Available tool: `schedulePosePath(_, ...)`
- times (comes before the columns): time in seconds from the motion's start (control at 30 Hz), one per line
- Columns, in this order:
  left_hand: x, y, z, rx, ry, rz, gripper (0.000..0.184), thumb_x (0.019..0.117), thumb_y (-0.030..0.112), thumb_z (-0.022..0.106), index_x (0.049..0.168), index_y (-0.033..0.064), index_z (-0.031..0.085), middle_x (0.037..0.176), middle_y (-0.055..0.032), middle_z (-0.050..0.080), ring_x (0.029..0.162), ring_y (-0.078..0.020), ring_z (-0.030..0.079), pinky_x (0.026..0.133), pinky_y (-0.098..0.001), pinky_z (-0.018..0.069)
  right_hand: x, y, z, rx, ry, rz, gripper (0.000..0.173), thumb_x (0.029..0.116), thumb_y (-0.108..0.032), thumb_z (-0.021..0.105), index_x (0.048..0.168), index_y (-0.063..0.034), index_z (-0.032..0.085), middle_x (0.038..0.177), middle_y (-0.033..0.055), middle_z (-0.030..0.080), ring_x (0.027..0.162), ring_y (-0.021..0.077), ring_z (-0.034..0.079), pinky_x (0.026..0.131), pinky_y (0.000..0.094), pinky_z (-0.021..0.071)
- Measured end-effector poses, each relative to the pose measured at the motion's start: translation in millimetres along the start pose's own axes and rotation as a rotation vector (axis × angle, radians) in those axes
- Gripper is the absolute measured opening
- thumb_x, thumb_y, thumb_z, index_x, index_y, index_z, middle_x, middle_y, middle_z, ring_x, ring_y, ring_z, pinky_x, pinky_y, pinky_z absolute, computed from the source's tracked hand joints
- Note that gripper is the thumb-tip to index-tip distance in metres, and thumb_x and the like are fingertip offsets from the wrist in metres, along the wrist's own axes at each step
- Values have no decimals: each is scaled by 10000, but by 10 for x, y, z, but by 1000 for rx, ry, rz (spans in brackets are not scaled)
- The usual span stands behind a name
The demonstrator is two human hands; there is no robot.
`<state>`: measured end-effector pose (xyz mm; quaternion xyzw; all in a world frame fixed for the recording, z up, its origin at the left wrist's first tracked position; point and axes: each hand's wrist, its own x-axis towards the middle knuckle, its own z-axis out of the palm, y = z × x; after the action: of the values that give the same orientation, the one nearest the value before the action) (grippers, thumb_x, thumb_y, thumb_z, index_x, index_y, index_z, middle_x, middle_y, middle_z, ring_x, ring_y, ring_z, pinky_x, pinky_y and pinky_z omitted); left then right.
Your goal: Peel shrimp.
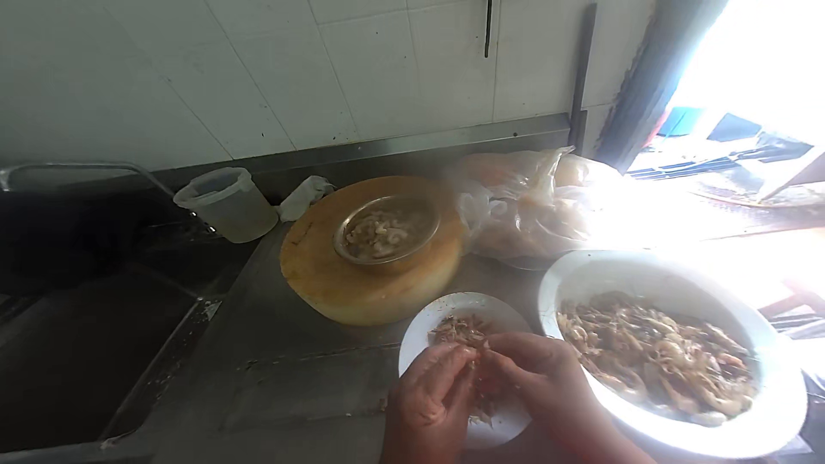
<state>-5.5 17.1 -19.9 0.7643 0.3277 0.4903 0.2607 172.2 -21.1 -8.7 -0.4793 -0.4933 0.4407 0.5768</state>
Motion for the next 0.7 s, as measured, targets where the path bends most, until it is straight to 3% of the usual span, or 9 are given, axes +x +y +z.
schedulePosePath(0.17,-19,66,-8,-183,-16,-161,182,897,79,771,1076,49,770,1061,-61,738,908,-159,734,762,-294,662,-38,39,17,-8,37,-51,158,992,-94,642,1035,-20,775,879,84,769,745,203,763,691,372,681)
schedulePosePath(0.33,10,133,-106,-569,-69,-448,191,923,10,720,1104,-51,734,1010,-166,739,863,-242,742,798,-374,651,-23,31,-24,39,85,-48,152,959,-69,633,988,-26,776,841,96,754,710,211,748,658,380,669)
schedulePosePath(0.43,43,123,-159,-733,1,-606,202,921,6,719,1110,-66,724,977,-201,735,813,-264,741,786,-410,647,7,51,-90,-40,109,-46,175,959,-72,614,1005,-59,783,893,79,751,727,207,745,646,382,671)
schedulePosePath(0.53,50,55,-127,-518,68,-435,209,872,48,795,1068,-19,768,1010,-155,736,856,-238,738,786,-365,655,22,96,-137,-295,-15,-93,238,961,-111,643,1129,-194,790,1111,0,721,916,128,727,766,301,660)
schedulePosePath(0.63,31,23,-32,-205,111,-190,207,849,72,822,1052,52,791,1034,-79,744,917,-183,734,785,-301,658,36,48,-92,-192,-134,-49,226,1042,-230,598,1166,-129,758,1106,11,734,931,141,726,793,325,647)
schedulePosePath(0.7,-3,6,45,-60,124,-74,198,860,62,798,1057,84,793,1062,-53,746,964,-157,730,826,-294,650,50,4,-50,-24,-149,-9,236,1034,-214,635,1165,-50,743,1046,64,754,898,199,748,796,376,667)
